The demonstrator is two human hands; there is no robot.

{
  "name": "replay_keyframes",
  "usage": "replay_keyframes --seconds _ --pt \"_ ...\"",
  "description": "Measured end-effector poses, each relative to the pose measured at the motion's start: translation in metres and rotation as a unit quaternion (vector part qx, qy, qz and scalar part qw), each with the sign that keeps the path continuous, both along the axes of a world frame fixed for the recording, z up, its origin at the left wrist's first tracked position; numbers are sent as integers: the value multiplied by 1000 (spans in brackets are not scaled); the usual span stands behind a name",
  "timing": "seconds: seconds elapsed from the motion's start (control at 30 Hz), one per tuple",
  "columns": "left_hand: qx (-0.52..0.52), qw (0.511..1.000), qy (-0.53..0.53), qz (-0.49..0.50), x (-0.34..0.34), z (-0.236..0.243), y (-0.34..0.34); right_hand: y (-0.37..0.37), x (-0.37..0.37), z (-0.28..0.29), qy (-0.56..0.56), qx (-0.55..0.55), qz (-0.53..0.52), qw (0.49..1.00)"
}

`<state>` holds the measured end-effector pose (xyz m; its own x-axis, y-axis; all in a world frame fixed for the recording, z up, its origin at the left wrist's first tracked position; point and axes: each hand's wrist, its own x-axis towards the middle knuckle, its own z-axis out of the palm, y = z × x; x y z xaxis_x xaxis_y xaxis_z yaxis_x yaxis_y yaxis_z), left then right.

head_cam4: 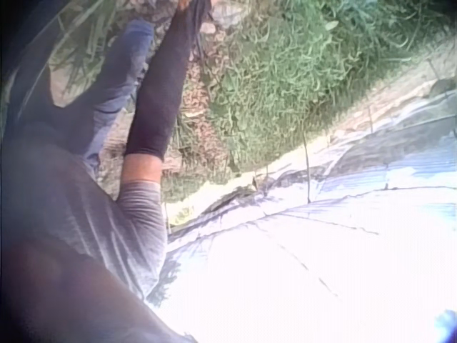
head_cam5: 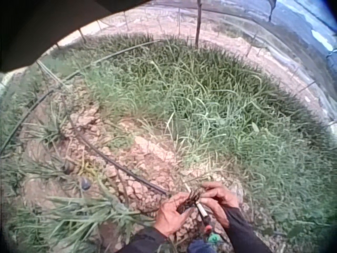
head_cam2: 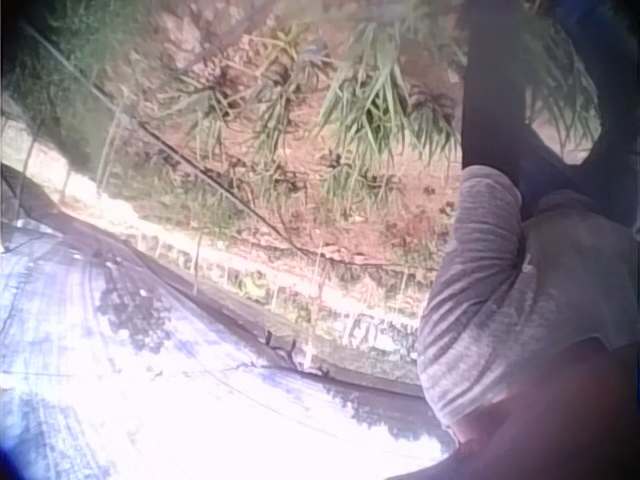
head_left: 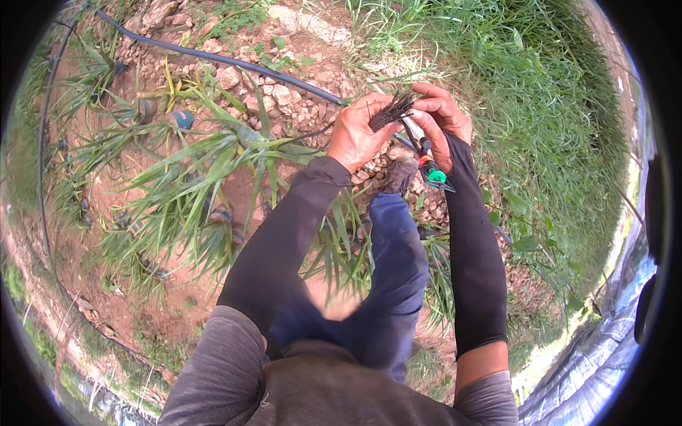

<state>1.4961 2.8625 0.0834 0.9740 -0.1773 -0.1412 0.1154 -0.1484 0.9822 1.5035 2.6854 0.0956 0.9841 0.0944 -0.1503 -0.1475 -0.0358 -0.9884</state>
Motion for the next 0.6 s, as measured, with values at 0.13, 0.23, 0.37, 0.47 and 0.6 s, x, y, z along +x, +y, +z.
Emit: replay_keyframes --seconds 0.13,0.23,0.37,0.47,0.6 --pt "0 1000 -24 -4 4 0 1 -9 9 -13 -1 -18 51 999" --pt "-7 999 -34 -17 8 -1 3 -11 13 -12 39 -36 64 997" --pt "-25 999 -20 -14 10 -1 1 -9 18 -4 118 -48 66 990" --pt "14 999 -37 -6 9 -7 0 -7 24 -1 170 -42 81 981" --pt "17 999 -26 10 9 -6 -2 1 32 19 272 -4 39 961"
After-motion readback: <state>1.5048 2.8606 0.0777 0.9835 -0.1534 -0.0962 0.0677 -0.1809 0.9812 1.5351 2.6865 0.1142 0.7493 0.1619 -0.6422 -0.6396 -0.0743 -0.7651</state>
